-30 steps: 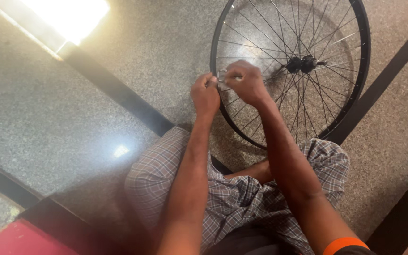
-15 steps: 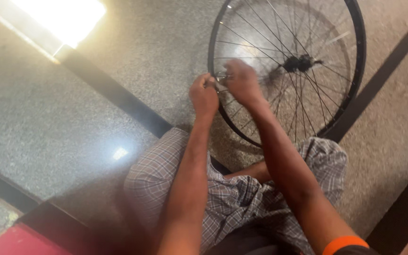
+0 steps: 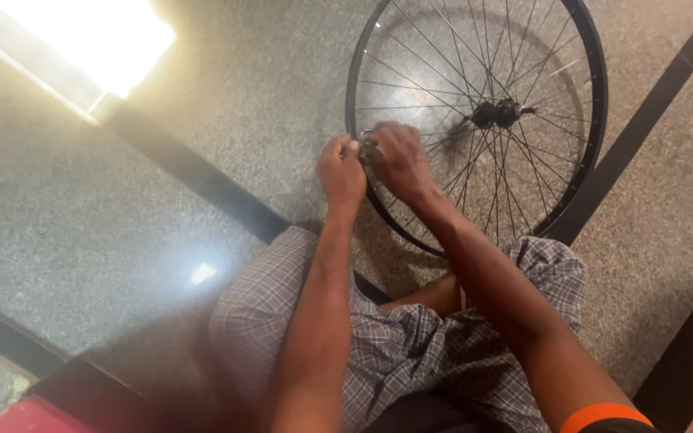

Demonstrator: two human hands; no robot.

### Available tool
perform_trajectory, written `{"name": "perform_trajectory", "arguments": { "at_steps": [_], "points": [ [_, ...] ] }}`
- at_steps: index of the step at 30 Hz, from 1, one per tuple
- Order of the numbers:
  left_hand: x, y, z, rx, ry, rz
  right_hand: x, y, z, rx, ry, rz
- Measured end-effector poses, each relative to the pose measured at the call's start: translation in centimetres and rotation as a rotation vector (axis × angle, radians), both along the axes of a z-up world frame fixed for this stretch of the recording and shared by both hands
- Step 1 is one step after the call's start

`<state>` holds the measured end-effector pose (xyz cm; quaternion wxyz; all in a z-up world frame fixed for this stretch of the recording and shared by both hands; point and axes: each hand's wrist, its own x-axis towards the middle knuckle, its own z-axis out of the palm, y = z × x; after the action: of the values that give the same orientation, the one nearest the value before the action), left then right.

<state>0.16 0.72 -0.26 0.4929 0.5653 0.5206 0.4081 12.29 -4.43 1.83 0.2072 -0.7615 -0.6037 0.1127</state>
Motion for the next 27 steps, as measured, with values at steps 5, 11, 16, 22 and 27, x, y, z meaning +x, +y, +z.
{"name": "perform_trajectory", "arguments": {
  "at_steps": [5, 11, 16, 22, 27],
  "points": [
    [-0.4, 0.0, -0.4, -0.039, 0.038, -0.009, 0.8, -0.2, 0.8, 0.119, -0.101, -0.083],
    [-0.2, 0.0, 0.3, -0.069, -0.014, -0.008, -0.3, 0.4, 2.6, 0.091, -0.068, -0.104],
    [-0.4, -0.1, 0.9, -0.064, -0.025, -0.006, -0.9, 0.7, 2.8, 0.095, -0.085, -0.138],
    [-0.6, -0.1, 1.2, -0.149, -0.057, -0.031, -1.7, 1.0, 2.4, 0.232, -0.133, -0.146],
    [-0.1, -0.1, 0.3, 0.131, 0.073, -0.010, -1.2, 1.5, 2.7, 0.107, -0.002, -0.172]
  ]
}}
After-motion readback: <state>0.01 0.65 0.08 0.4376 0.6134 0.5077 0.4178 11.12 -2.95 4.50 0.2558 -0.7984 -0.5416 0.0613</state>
